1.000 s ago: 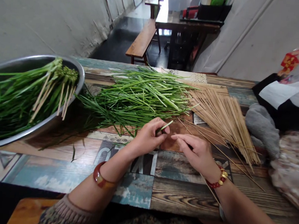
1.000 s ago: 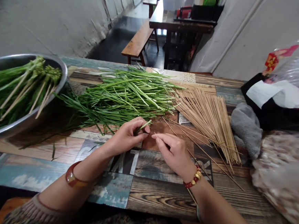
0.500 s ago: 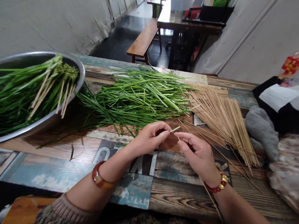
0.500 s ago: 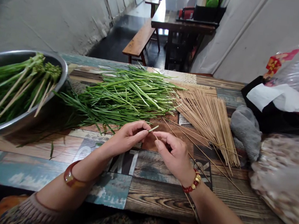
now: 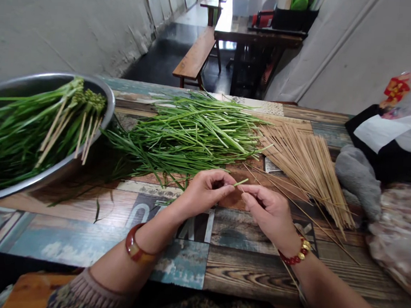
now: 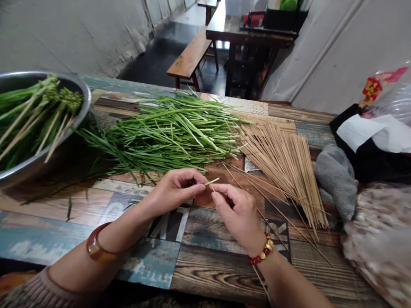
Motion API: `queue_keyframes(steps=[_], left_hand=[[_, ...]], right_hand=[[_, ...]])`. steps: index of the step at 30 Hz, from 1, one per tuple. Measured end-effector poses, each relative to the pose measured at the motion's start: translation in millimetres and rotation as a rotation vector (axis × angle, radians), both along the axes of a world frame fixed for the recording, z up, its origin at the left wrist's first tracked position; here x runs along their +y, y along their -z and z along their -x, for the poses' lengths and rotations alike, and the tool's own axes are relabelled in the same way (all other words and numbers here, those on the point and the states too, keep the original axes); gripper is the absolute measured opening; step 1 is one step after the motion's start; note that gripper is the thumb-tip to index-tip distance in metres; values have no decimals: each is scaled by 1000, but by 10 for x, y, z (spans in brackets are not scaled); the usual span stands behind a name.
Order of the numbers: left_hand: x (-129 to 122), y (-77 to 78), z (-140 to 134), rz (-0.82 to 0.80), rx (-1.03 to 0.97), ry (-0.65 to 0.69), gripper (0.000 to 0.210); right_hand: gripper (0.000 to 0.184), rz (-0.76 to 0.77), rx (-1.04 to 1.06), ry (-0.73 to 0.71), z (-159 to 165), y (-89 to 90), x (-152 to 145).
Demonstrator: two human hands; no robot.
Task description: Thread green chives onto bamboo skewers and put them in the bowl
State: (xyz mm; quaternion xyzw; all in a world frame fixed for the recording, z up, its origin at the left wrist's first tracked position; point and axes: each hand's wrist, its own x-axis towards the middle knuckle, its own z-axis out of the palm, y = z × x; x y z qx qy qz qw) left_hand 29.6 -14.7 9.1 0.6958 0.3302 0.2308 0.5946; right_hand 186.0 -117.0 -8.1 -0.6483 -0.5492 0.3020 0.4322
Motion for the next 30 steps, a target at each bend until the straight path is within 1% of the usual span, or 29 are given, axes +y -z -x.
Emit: queue_keyframes(steps=[5,12,18,27,30], left_hand=[[-1,4,1,19,-1,5,15],[-2,4,7,33,9,10,16],[-9,2,5,17,-2,4,16],[5,14,11,-85,-3,18,13],[15,23,14,-143,-7,31,13]], right_hand=[[23,-25,-22,0,0,1,5],[21,-152,-81,-16,-10,-6,14],[23,-152,-95,-42,-12,-26,18],[26,-164,-116,-47,-20,-26,14],[25,-169,-110,-37,-18,-25,14]])
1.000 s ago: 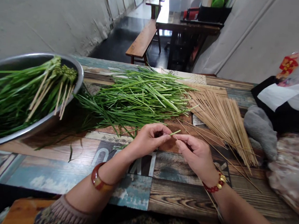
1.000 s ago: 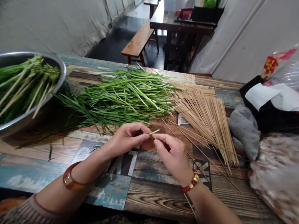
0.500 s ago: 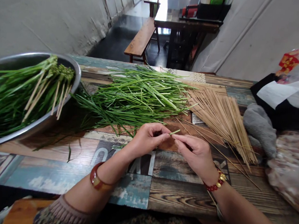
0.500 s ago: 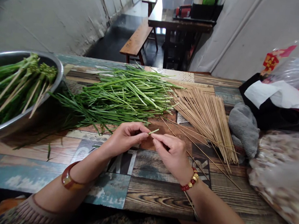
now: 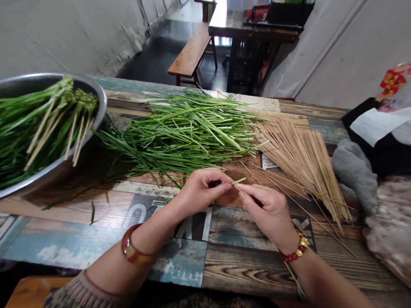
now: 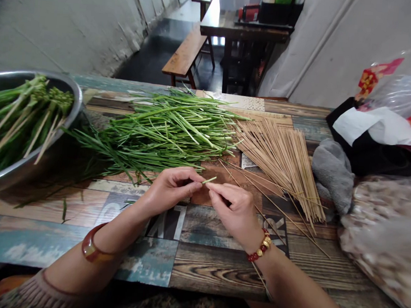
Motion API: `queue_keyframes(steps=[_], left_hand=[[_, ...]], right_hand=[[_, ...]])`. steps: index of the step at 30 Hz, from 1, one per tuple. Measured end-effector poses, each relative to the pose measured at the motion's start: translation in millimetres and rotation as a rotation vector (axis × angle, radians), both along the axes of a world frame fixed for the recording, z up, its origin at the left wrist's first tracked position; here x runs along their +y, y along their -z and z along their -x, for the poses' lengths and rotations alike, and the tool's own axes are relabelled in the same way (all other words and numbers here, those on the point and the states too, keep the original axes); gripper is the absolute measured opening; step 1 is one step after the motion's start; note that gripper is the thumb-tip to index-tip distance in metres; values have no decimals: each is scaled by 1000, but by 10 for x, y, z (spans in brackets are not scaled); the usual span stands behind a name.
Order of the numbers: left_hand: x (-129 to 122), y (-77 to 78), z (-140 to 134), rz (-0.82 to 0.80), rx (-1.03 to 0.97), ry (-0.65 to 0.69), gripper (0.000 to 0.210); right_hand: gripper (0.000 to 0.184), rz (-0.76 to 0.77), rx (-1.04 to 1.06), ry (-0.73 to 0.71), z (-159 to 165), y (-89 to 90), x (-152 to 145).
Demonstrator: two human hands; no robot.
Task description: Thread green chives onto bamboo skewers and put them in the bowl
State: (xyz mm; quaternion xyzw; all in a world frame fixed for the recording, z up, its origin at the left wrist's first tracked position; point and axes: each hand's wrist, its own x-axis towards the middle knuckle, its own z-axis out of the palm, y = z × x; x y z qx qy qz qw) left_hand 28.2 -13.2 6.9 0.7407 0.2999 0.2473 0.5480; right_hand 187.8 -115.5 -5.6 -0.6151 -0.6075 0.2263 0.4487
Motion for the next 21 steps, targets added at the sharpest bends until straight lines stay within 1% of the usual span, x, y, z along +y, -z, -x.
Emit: queue_keyframes(steps=[6,10,12,15,21], left_hand=[[-2,32,-2,-201,39,19,14],[-23,53,-4,-321,74,5,14],[-28,53,-4,-330,80,-8,14],[-29,38,-2,-296,73,-17,13],[-29,8,-2,-286,59,1,13]], right_hand=[[24,6,4,28,11,10,5],[21,6,7,60,24,11,10],[20,12,-5,69,28,7,12],[18,25,-36,80,30,2,9],[14,76,-50,84,30,23,3]])
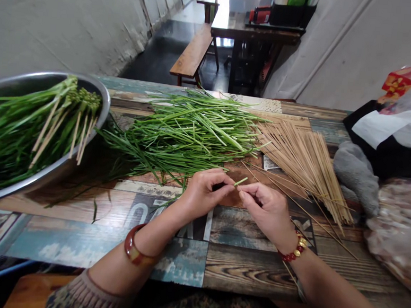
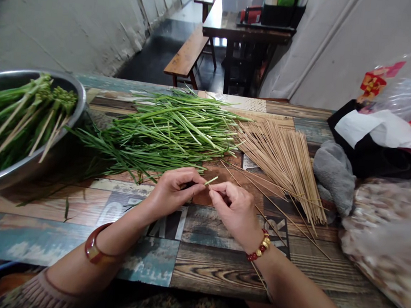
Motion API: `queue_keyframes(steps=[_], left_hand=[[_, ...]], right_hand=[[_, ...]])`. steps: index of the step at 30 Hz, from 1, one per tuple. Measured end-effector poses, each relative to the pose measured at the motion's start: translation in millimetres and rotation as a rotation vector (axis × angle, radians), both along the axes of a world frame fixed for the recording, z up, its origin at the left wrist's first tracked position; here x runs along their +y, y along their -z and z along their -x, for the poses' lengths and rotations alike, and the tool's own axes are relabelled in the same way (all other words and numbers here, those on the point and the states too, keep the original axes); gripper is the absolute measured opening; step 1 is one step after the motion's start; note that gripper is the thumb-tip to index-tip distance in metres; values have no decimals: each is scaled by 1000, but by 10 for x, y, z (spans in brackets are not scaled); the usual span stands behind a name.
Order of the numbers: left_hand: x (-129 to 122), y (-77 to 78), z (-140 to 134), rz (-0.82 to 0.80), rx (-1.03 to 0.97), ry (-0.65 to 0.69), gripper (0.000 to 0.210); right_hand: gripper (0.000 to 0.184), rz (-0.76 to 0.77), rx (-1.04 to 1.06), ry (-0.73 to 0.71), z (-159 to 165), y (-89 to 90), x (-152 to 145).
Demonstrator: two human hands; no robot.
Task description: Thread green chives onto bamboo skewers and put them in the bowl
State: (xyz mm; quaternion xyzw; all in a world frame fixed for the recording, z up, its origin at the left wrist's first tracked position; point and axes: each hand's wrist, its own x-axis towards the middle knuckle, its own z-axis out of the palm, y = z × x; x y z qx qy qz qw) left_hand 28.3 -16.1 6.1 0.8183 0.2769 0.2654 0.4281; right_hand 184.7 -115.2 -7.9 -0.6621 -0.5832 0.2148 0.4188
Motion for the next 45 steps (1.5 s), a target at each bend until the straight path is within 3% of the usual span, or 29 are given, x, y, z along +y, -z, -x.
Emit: queue_keyframes(steps=[14,20,26,34,40,45], left_hand=[[-12,33,10,-134,71,48,13],[-18,55,15,-209,85,93,15],[6,12,7,-43,-3,-27,12],[11,-58,3,206,-41,-93,15],[-1,-74,5,315,-64,-100,16],[-3,-51,5,504,-95,-82,17]], right_hand=[[19,69,103,4,13,33,12],[20,179,378,-7,7,14,56],[20,264,597,-40,-51,42,62],[21,184,454,-23,31,59,-1],[23,178,451,-24,68,51,-14],[20,121,392,13,98,29,-8]])
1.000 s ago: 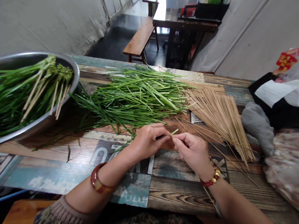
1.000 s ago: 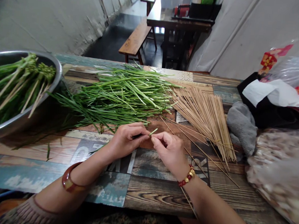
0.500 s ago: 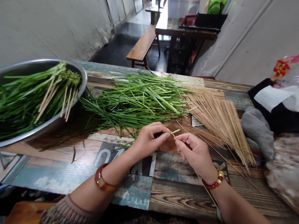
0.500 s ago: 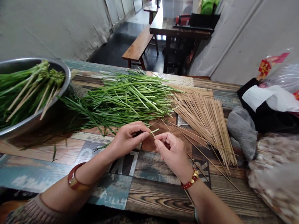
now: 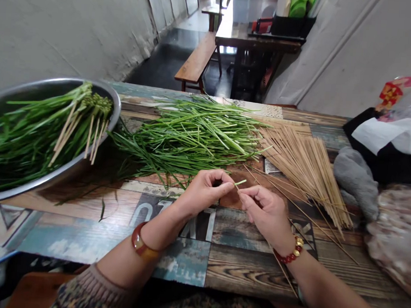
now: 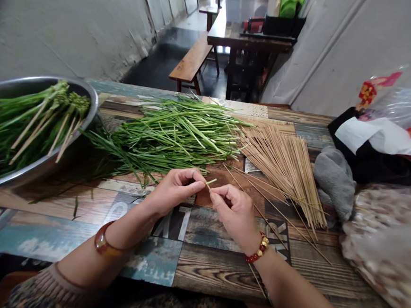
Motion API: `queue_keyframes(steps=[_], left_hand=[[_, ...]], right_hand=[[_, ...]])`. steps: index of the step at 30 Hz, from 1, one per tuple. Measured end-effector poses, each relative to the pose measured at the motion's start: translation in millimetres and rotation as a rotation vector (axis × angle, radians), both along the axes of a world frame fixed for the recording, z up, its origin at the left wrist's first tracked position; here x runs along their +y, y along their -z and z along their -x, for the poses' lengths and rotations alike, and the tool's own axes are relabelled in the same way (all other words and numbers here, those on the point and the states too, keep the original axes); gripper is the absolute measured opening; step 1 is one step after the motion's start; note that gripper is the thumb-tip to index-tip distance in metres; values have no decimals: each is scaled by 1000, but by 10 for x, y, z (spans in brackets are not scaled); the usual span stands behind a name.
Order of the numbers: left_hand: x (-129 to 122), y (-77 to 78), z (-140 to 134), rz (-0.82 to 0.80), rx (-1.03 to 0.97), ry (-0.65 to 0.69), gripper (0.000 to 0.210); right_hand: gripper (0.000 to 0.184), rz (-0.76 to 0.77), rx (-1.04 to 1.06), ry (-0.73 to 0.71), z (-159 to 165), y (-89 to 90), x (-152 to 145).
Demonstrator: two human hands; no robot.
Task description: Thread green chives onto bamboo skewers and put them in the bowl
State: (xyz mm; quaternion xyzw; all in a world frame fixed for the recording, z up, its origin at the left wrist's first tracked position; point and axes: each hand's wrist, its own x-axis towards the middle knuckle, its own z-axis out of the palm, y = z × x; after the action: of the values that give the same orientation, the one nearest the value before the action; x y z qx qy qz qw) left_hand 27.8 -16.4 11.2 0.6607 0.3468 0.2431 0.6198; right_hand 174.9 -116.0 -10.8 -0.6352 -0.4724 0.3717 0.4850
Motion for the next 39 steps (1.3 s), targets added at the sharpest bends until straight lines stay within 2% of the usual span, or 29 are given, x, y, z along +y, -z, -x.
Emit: queue_keyframes(steps=[3,6,10,12,14,17,21,24,28,31,33,36,37,39], left_hand=[[1,19,-5,47,-2,28,18],[1,33,-14,10,19,59,19],[-14,46,-31,-113,74,81,17],[-19,48,-31,-187,98,77,16],[-5,40,-10,-269,115,101,16],[64,-2,63,-361,170,200,18],[182,-97,182,-402,296,349,32],[208,-200,256,-391,373,392,43],[141,-429,417,-469,523,310,45],[69,-611,613,-607,733,244,42],[36,-668,746,-705,899,203,41],[23,-618,860,-915,1109,96,39],[27,-572,858,-982,1124,40,37],[44,-462,790,-1052,1017,-37,30]], right_hand=[[20,-9,-12,-1,10,-13,2],[21,12,33,-13,12,10,10],[19,50,180,-26,5,62,24],[26,37,235,-36,-4,67,25],[30,24,221,-70,-18,58,23],[20,21,172,-104,-51,40,32],[21,9,248,45,-130,22,77],[25,3,296,105,-182,3,111],[25,3,354,59,-159,-26,104],[24,35,393,-18,-65,-18,55],[23,57,370,-83,7,9,21],[19,18,216,-162,79,68,-10],[18,-6,148,-168,88,88,-13],[17,-46,29,-159,84,121,-12]])
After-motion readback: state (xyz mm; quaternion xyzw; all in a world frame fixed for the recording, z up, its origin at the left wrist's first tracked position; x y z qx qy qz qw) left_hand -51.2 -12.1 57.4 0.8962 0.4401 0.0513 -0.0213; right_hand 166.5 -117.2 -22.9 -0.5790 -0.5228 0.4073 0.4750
